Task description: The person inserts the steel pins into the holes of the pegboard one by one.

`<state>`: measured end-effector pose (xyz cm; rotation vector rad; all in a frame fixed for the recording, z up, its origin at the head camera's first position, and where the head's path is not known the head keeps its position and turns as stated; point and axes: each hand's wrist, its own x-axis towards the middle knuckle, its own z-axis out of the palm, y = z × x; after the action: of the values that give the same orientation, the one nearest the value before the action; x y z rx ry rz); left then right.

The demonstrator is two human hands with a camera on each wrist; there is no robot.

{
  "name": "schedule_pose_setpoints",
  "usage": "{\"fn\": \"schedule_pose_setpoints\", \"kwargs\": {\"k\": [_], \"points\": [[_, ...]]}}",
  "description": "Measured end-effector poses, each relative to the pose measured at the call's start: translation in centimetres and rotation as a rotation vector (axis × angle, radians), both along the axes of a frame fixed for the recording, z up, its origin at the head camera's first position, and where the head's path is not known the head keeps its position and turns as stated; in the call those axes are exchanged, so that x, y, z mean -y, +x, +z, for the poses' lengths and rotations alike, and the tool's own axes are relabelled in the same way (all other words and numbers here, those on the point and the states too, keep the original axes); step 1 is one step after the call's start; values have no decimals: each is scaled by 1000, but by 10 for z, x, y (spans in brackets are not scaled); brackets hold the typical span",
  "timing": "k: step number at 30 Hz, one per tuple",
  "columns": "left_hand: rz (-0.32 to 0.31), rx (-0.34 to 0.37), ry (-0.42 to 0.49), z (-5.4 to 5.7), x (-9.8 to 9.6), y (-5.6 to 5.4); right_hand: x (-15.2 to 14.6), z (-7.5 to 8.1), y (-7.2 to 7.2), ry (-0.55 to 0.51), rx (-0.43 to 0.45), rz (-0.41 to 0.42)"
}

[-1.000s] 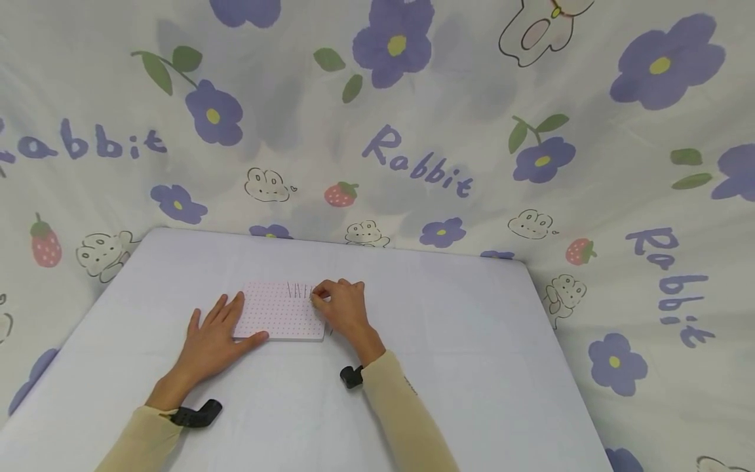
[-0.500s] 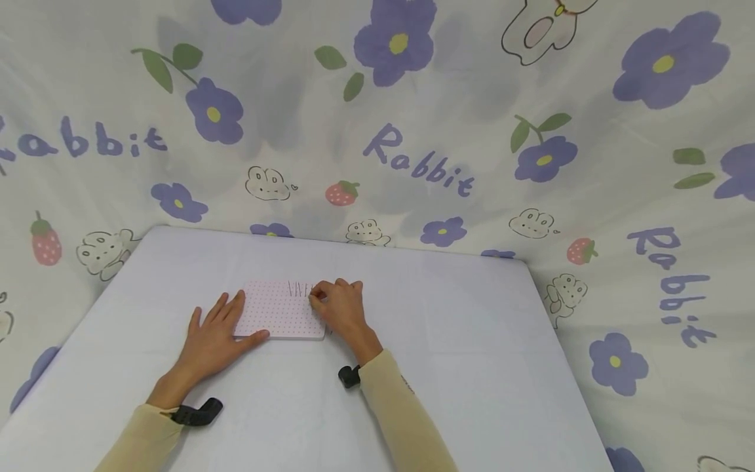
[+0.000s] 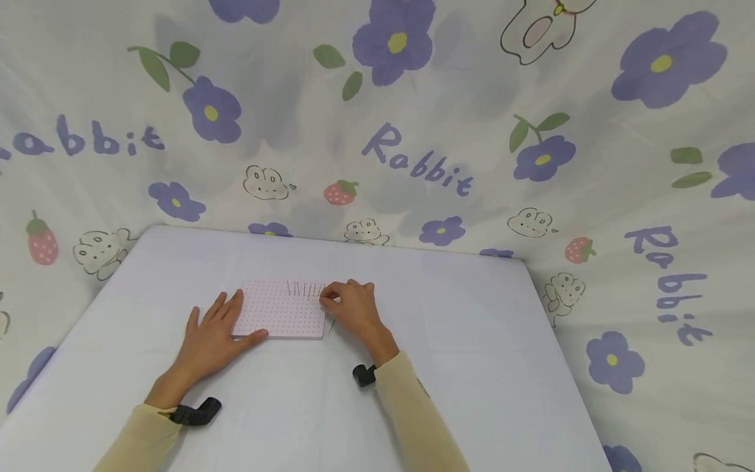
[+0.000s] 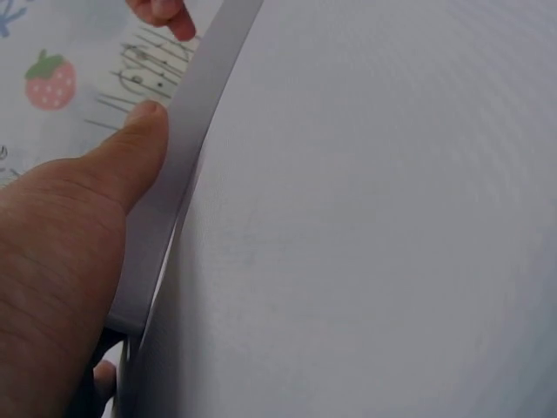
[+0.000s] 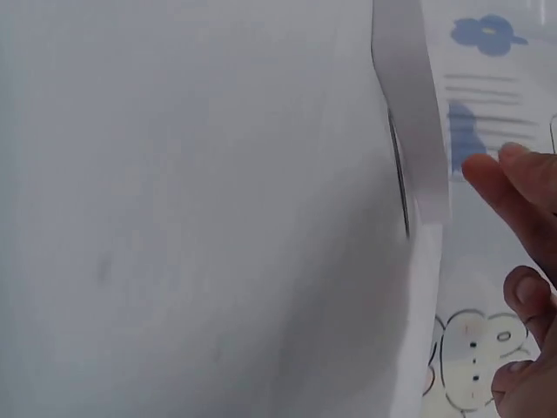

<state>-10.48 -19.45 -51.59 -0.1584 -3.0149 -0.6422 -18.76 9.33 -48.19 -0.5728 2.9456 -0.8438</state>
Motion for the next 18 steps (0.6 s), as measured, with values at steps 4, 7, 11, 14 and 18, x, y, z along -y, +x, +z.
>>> {"fn": "schedule_pose_setpoints", "kwargs": {"k": [4, 7, 11, 14, 18], "points": [[-4, -4, 8, 1, 0, 1, -16, -5, 3, 30, 36, 23], [-1, -1, 3, 0, 1, 1, -23, -10, 4, 92, 48, 56], [3, -2, -1, -2, 0, 1, -29, -14, 5, 170, 28, 89], [2, -3, -4, -3, 1, 0, -30, -13, 6, 215, 12, 93], [5, -2, -5, -3, 0, 0, -30, -10, 6, 259, 9, 96]]}}
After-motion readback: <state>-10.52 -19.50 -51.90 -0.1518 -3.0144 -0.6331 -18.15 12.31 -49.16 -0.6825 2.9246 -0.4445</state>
